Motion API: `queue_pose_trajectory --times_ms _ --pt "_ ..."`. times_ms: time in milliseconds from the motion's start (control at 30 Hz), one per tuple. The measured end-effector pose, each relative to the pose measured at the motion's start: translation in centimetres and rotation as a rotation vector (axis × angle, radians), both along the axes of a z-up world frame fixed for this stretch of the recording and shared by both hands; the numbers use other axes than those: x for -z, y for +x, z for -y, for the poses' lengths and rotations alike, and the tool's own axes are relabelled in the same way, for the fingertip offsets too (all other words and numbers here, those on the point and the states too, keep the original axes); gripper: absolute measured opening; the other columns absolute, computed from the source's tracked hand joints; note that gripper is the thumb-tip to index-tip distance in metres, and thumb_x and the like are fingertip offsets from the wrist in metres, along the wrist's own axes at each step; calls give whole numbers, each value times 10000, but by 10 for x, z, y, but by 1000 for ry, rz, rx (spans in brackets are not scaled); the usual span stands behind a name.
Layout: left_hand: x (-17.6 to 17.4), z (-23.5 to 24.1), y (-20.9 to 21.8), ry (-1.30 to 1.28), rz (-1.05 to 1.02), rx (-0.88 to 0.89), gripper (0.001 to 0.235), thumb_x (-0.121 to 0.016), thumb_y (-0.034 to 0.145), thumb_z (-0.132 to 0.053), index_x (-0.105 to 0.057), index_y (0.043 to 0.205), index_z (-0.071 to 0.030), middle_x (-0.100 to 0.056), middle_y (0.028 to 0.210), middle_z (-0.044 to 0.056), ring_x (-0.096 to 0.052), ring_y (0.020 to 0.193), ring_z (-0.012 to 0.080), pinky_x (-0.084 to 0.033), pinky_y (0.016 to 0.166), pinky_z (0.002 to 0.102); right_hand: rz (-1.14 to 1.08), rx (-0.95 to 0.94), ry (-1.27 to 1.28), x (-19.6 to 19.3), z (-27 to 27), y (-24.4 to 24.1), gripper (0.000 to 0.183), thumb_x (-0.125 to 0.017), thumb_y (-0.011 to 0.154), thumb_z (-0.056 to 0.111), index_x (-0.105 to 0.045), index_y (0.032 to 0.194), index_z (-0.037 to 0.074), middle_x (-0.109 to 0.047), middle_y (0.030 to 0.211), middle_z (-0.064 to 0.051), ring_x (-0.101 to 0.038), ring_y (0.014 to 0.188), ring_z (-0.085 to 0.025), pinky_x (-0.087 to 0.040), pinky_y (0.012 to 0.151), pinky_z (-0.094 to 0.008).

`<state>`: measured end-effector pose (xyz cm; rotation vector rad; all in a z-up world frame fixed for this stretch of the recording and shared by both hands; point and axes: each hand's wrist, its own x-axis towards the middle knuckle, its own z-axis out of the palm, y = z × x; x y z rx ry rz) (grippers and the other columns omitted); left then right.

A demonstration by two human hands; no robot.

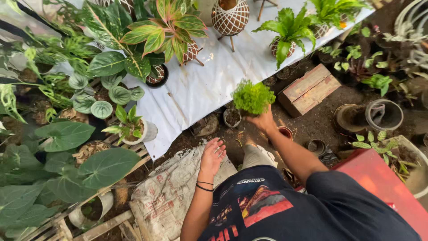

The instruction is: The person organizes a collection of small potted plants on a display table and surrounding shelves, picking them up by their pots or root balls and repositioning them.

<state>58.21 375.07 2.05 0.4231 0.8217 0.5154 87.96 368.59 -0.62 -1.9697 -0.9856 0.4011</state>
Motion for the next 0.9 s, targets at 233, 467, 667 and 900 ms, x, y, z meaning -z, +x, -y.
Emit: queue_pose_trajectory --times_ms 233,467,667,900 --pt "18 5 41 -103 -114 -110 299 -671 936 -184 -613 1220 -110 -670 1170 99 -654 1044 251 -547 887 403 -59 -8 9 71 -108 121 1044 -962 592 431 -468 1418 27 -545 1428 -188 -498 1326 -362 -398 1151 -431" --pt "17 -24 92 -84 -317 -28 315 -671 936 -205 -613 1234 -123 -668 1183 80 -649 1024 207 -535 874 373 -40 -4 154 39 -156 155 731 -934 625 285 -660 1265 65 -652 1280 -163 -590 1187 -372 -476 1040 -434" --pt "65 -117 201 250 -416 239 407 -680 941 -269 -600 1306 -108 -634 1231 56 -647 1046 170 -547 892 352 31 -9 126 43 -171 170 677 -909 698 332 -665 1276 76 -649 1315 -139 -532 1256 -380 -400 1117 -475" --pt "146 -187 304 441 -486 395 515 -669 935 -211 -505 1422 -175 -535 1377 84 -579 1203 226 -526 922 430 140 -70 -4 123 -168 196 780 -906 645 394 -639 1320 109 -597 1391 -162 -467 1320 -418 -351 1151 -478"
